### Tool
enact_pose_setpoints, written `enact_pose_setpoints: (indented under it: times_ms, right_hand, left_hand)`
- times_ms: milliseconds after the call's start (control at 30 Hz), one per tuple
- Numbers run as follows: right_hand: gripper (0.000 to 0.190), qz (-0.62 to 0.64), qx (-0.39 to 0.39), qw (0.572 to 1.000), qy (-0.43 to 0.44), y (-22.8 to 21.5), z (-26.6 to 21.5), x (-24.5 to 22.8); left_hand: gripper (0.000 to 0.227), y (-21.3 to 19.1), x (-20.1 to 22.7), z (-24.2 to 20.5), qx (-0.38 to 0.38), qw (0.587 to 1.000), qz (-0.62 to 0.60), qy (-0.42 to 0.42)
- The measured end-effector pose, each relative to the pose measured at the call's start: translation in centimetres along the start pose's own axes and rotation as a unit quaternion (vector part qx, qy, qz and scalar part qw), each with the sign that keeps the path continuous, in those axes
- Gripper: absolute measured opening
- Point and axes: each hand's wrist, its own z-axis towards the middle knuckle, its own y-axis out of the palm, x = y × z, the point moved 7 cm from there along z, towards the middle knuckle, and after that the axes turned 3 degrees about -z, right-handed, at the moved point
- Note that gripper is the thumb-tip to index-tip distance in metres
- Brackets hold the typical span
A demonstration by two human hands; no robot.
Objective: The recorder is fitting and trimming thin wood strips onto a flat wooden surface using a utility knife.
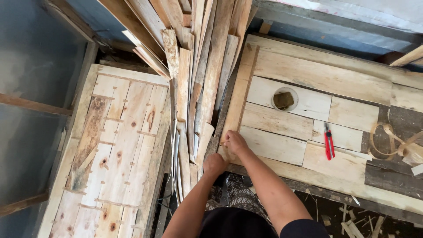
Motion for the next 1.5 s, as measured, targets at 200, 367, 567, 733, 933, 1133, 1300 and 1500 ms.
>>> enact_pose_setpoints:
  times_ms: [200, 367, 567, 733, 933, 1133, 1300, 1500]
  right_hand:
    - [0.033, 0.005, 0.012, 0.999, 0.034, -0.6, -0.4, -1.1]
    - [0.033, -0.011, 0.033, 0.998, 0.046, -1.2, -0.8, -2.1]
    - [0.031, -0.011, 0.044, 0.999, 0.017, -1.2, -1.0, -2.2]
    - [0.022, -0.004, 0.013, 1.0, 0.027, -0.7, -0.5, -1.0]
    - [0.041, -0.003, 0.025, 1.0, 0.001, -1.8, -1.2, -2.8]
    - [0.044, -0.003, 0.05, 0.998, -0.045, -1.9, -1.4, -2.9]
    - [0.042, -0.006, 0.045, 0.997, -0.058, -1.5, -1.3, -2.7]
    - [0.035, -0.009, 0.001, 0.999, -0.036, -0.9, -1.0, -1.7]
  left_hand:
    - [0.028, -0.8, -3.0, 3.9, 0.187, 0.981, -0.03, 0.048]
    - [0.03, -3.0, -2.4, 3.4, 0.239, 0.969, -0.032, 0.059]
    - [0.037, -3.2, -1.5, 4.3, 0.16, 0.985, -0.051, 0.043]
    - [0.039, -3.2, -1.2, 4.8, 0.119, 0.993, -0.009, 0.013]
    - [0.041, -3.3, -1.2, 5.4, 0.105, 0.994, -0.021, -0.003]
    - [0.043, -3.6, -1.0, 5.0, 0.108, 0.994, -0.023, -0.015]
    - [0.043, -3.4, -1.1, 5.2, 0.104, 0.994, -0.02, -0.024]
    - [0.04, -2.9, -1.5, 5.5, 0.109, 0.994, -0.027, -0.017]
